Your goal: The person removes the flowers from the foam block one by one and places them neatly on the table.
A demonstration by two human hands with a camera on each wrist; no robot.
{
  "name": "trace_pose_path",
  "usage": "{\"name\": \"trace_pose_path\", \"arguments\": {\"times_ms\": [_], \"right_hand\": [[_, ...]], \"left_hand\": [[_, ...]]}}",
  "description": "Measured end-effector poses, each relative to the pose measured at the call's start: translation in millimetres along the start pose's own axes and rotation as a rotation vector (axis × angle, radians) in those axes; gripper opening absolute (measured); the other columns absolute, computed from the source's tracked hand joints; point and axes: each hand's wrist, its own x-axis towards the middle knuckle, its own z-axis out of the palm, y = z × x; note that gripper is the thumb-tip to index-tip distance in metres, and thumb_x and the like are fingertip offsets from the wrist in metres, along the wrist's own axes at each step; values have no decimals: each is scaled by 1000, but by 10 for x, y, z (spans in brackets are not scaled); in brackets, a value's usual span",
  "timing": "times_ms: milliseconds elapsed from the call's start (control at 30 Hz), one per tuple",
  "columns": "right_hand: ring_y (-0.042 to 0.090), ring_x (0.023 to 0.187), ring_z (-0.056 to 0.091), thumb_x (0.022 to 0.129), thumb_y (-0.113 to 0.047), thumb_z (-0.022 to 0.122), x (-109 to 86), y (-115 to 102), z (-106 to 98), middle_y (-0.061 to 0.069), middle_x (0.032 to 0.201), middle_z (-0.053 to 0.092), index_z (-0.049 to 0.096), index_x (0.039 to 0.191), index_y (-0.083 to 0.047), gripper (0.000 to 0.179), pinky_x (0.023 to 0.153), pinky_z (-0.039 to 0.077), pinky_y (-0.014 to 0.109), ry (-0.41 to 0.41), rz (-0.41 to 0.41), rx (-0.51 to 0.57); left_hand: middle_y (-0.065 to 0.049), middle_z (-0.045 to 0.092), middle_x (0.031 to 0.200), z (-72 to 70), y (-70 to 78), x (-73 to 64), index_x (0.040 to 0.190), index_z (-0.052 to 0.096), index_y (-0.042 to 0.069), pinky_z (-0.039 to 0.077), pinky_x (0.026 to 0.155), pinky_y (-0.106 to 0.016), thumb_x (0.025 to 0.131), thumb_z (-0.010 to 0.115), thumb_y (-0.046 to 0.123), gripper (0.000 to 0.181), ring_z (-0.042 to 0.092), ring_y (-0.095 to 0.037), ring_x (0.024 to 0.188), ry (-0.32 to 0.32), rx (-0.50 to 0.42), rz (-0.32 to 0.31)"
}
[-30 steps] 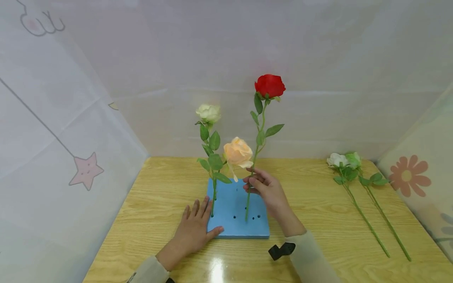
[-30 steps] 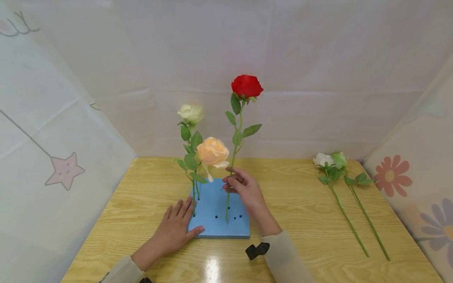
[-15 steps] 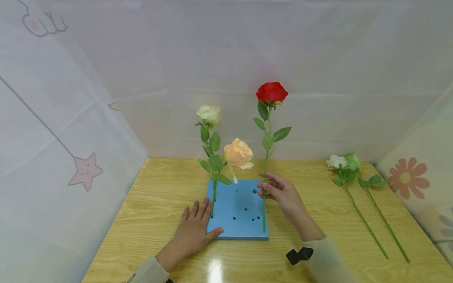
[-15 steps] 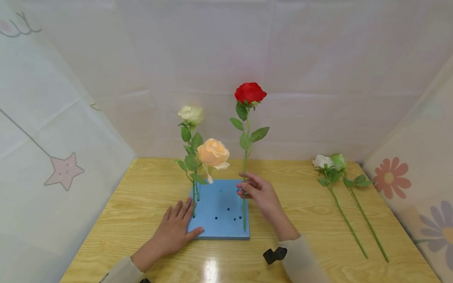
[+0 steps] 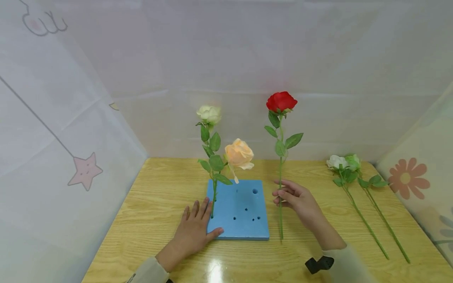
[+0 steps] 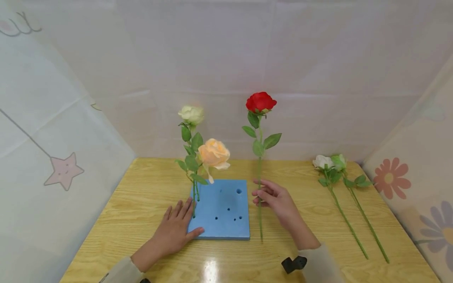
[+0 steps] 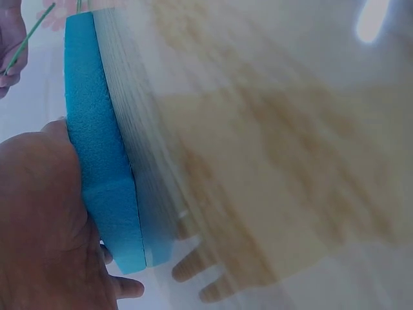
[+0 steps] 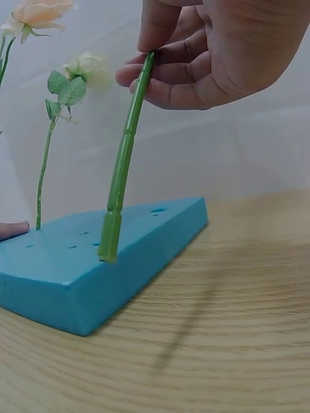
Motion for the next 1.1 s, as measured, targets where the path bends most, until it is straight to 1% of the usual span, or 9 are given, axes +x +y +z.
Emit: {"name": "trace_pose_path", "arguments": {"times_ms": [67,133,300,467,733,900,1000,1100], "right_hand": [[23,94,71,104,-21,59,-30,7,-47,7,108,72,50,148,-4,47,88,58,46,-1,3,-8],[25,94,71,104,-22,59,-57,27,-97,8,109,71,49,149,-4,48,89,58,47,-4,3,-21],[31,97,71,105,-25,59,-123,67,-203,9,111,71,49,149,-6,49,88,58,43,1,26,-61],[31,98,70,105,-26,58,-182,58,-269,10,111,70,49,149,-7,50,88,58,42,2,58,-78],[27,98,70,104,-28,59,-270,74,-380,9,111,69,48,150,-7,51,88,58,43,-7,80,-96],[26,98,71,104,-29,59,-328,95,-455,8,111,69,47,150,-6,53,88,58,39,-4,98,-91],[26,99,71,104,-29,59,-367,108,-504,9,112,69,46,150,-6,53,87,58,37,1,108,-97],[28,100,70,105,-29,58,-409,126,-559,16,116,67,45,151,-5,54,87,58,36,4,112,-112]], "left_hand": [[-7,10,171,-7,5,-2,165,15,15,16,119,-66,94,31,80,97,15,-42,154,-1,-3,-1],[-6,9,171,-10,9,-3,165,15,16,16,119,-66,94,31,80,97,15,-42,154,-3,-6,-3],[-7,10,171,-15,14,-6,165,15,16,15,119,-66,94,30,80,97,15,-42,154,2,-7,-2],[-7,9,171,-17,17,-7,165,14,16,15,119,-65,94,30,80,97,15,-41,154,5,-1,-3],[-7,9,171,-7,14,-4,165,14,16,14,119,-65,94,30,81,97,15,-41,154,-3,0,-12],[-7,9,171,-4,13,-4,165,15,16,14,120,-65,94,31,80,97,15,-41,154,-3,-2,-14],[-7,9,171,-5,14,-8,165,15,16,14,120,-65,94,32,80,96,15,-41,154,-1,-3,-12],[-7,10,171,-9,15,-12,165,16,15,14,119,-65,95,32,79,96,15,-41,154,3,-4,-9]]}}
